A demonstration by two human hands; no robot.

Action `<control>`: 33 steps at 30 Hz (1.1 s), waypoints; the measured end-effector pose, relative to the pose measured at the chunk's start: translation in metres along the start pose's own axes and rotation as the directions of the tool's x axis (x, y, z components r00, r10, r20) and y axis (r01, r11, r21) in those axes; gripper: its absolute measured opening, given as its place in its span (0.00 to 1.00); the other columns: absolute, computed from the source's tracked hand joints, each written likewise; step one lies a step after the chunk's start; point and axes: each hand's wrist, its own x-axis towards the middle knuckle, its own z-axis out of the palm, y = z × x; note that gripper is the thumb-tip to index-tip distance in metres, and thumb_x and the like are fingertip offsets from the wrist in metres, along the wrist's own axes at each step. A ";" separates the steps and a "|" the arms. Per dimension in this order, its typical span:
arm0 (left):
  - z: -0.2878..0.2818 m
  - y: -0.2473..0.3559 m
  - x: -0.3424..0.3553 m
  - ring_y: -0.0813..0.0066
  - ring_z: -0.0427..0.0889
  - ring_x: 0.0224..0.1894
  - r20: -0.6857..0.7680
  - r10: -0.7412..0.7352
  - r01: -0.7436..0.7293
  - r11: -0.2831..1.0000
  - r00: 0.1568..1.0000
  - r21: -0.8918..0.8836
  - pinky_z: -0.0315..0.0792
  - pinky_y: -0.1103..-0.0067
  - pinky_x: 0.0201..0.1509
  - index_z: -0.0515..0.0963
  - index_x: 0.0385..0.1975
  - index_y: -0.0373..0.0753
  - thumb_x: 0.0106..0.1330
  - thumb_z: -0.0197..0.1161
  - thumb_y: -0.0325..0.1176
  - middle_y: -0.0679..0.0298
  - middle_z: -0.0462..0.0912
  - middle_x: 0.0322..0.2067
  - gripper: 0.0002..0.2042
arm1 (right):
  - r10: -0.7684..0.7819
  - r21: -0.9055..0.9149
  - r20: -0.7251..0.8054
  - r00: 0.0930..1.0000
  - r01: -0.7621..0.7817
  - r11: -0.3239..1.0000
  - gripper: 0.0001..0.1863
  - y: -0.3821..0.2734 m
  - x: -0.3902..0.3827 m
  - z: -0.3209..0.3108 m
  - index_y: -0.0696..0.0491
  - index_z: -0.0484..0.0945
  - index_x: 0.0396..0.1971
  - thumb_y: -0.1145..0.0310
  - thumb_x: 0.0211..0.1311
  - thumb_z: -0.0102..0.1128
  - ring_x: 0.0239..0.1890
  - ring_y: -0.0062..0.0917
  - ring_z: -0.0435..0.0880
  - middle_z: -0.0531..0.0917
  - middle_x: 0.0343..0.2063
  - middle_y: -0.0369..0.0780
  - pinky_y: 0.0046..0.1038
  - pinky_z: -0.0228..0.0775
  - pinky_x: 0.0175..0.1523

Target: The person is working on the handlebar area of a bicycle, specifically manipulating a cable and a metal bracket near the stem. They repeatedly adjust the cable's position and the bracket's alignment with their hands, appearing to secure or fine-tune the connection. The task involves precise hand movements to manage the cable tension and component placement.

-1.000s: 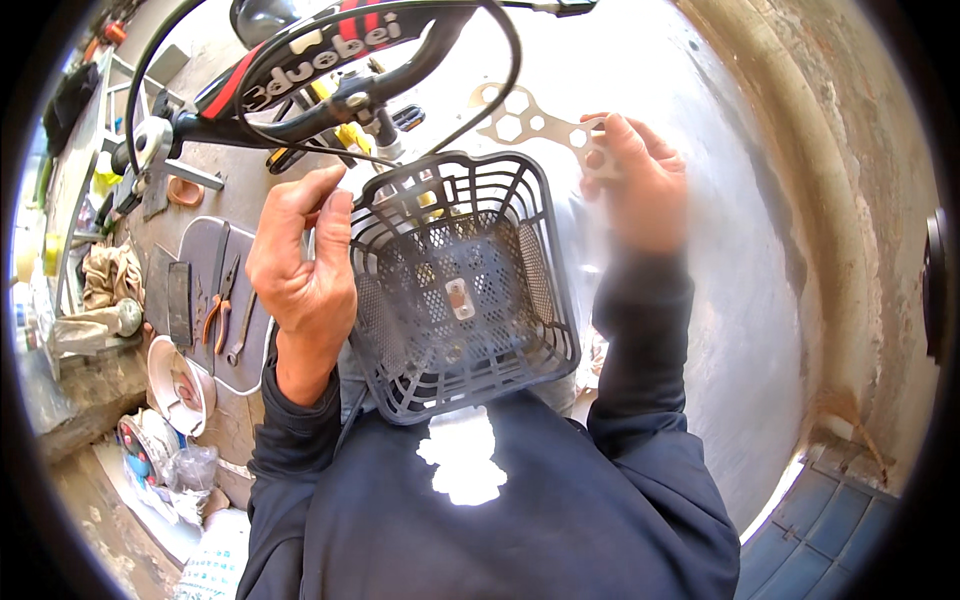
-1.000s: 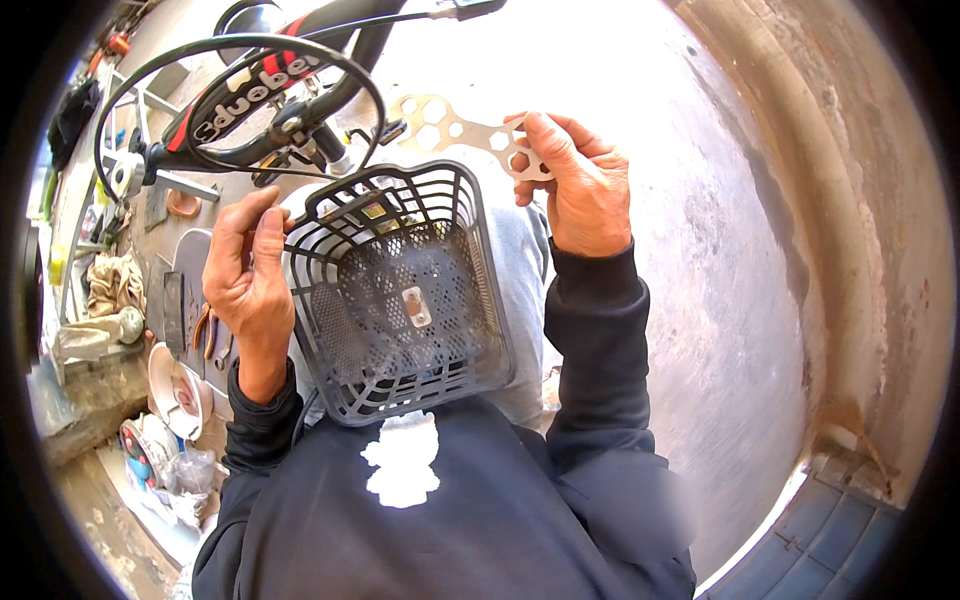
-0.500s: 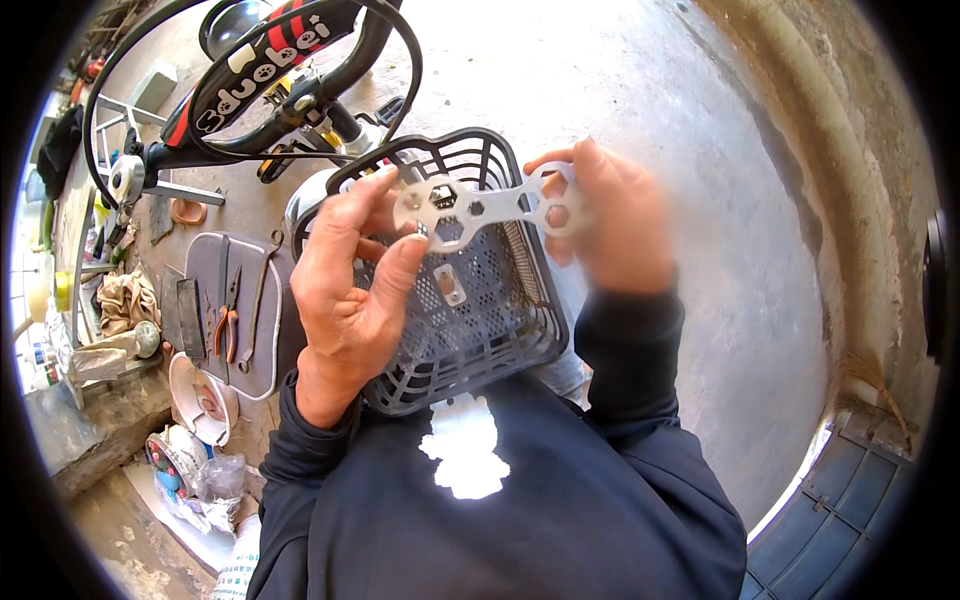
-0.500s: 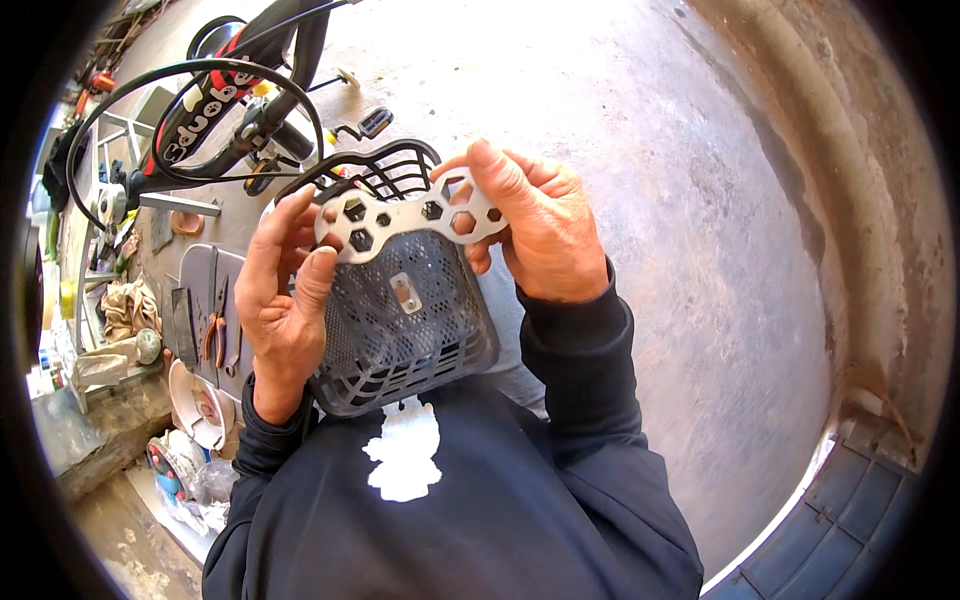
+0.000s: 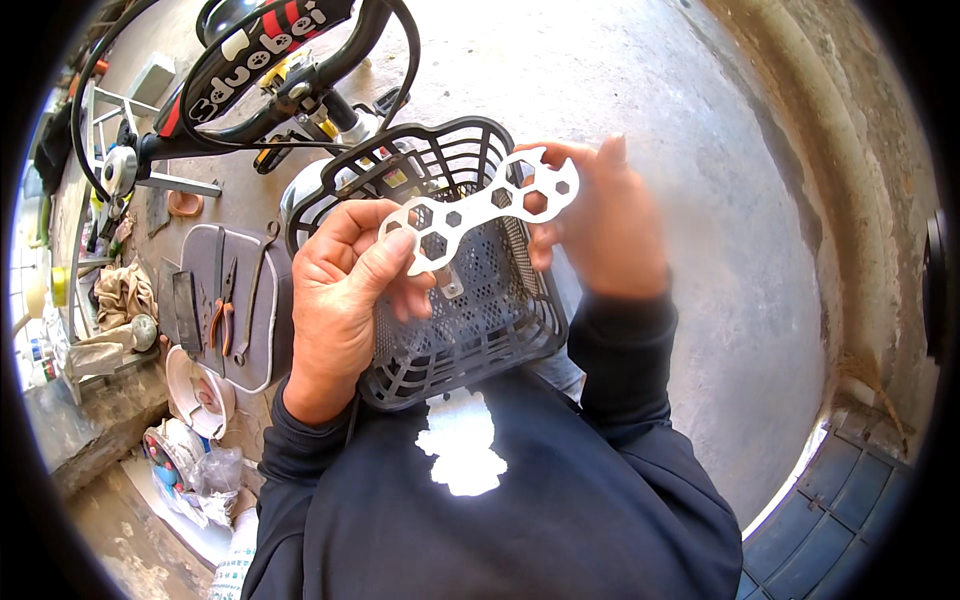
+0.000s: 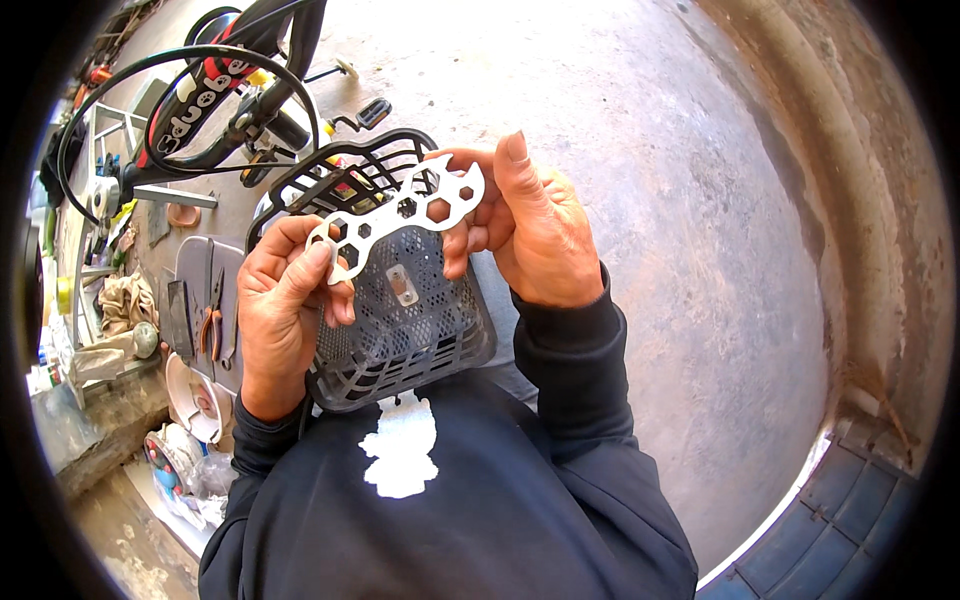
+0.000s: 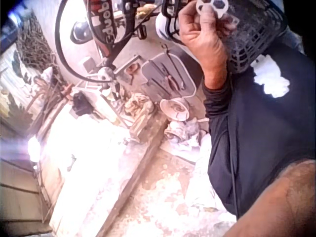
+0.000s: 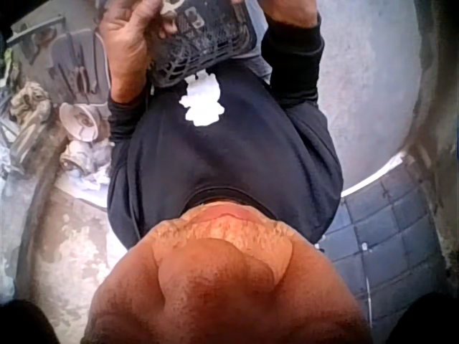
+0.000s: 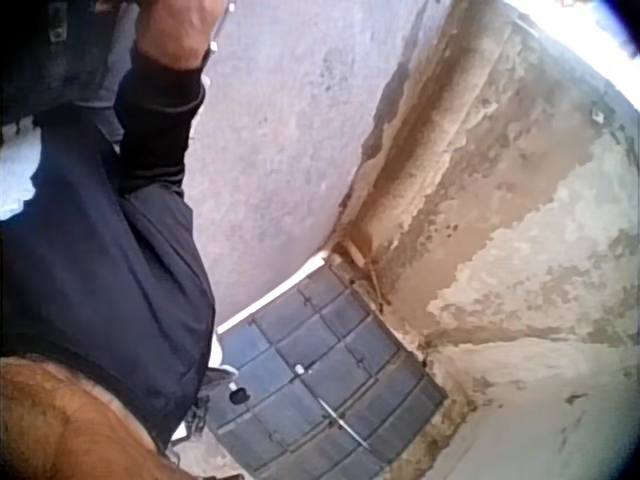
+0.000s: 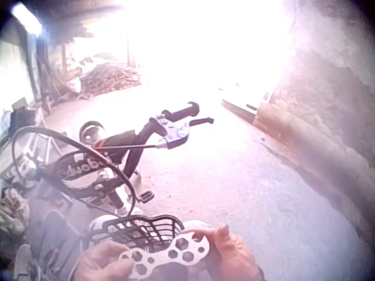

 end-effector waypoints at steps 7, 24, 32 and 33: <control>0.001 0.000 -0.005 0.75 0.80 0.18 -0.011 0.033 -0.034 0.997 0.999 -0.076 0.68 0.87 0.19 0.71 0.45 0.31 0.67 0.58 0.30 0.56 0.83 0.24 0.12 | -0.049 -0.017 0.054 0.997 0.050 0.999 0.21 0.003 -0.011 -0.002 0.63 0.73 0.49 0.60 0.67 0.54 0.29 0.27 0.84 0.81 0.37 0.50 0.26 0.81 0.32; -0.001 -0.006 -0.015 0.71 0.79 0.18 0.402 -0.269 0.451 0.755 0.875 -0.476 0.72 0.82 0.18 0.73 0.43 0.32 0.69 0.55 0.33 0.59 0.80 0.23 0.10 | -0.017 -0.054 0.120 0.993 0.024 0.998 0.14 0.004 -0.029 0.051 0.61 0.76 0.46 0.79 0.60 0.61 0.42 0.19 0.80 0.83 0.38 0.39 0.23 0.73 0.48; 0.004 -0.002 -0.022 0.66 0.82 0.19 0.494 -0.315 0.495 0.819 0.810 -0.290 0.76 0.80 0.20 0.73 0.41 0.30 0.71 0.52 0.41 0.52 0.81 0.24 0.16 | -0.066 -0.195 0.061 0.996 0.077 0.978 0.06 -0.006 -0.026 0.065 0.60 0.78 0.37 0.80 0.60 0.61 0.33 0.17 0.82 0.83 0.31 0.38 0.19 0.76 0.39; 0.006 0.002 -0.023 0.68 0.82 0.20 0.464 -0.321 0.463 0.856 0.826 -0.232 0.76 0.81 0.22 0.74 0.42 0.30 0.71 0.52 0.40 0.53 0.81 0.24 0.16 | -0.120 -0.210 0.046 0.992 0.126 0.970 0.06 -0.006 -0.025 0.063 0.60 0.78 0.37 0.80 0.60 0.60 0.33 0.17 0.82 0.83 0.31 0.38 0.19 0.76 0.39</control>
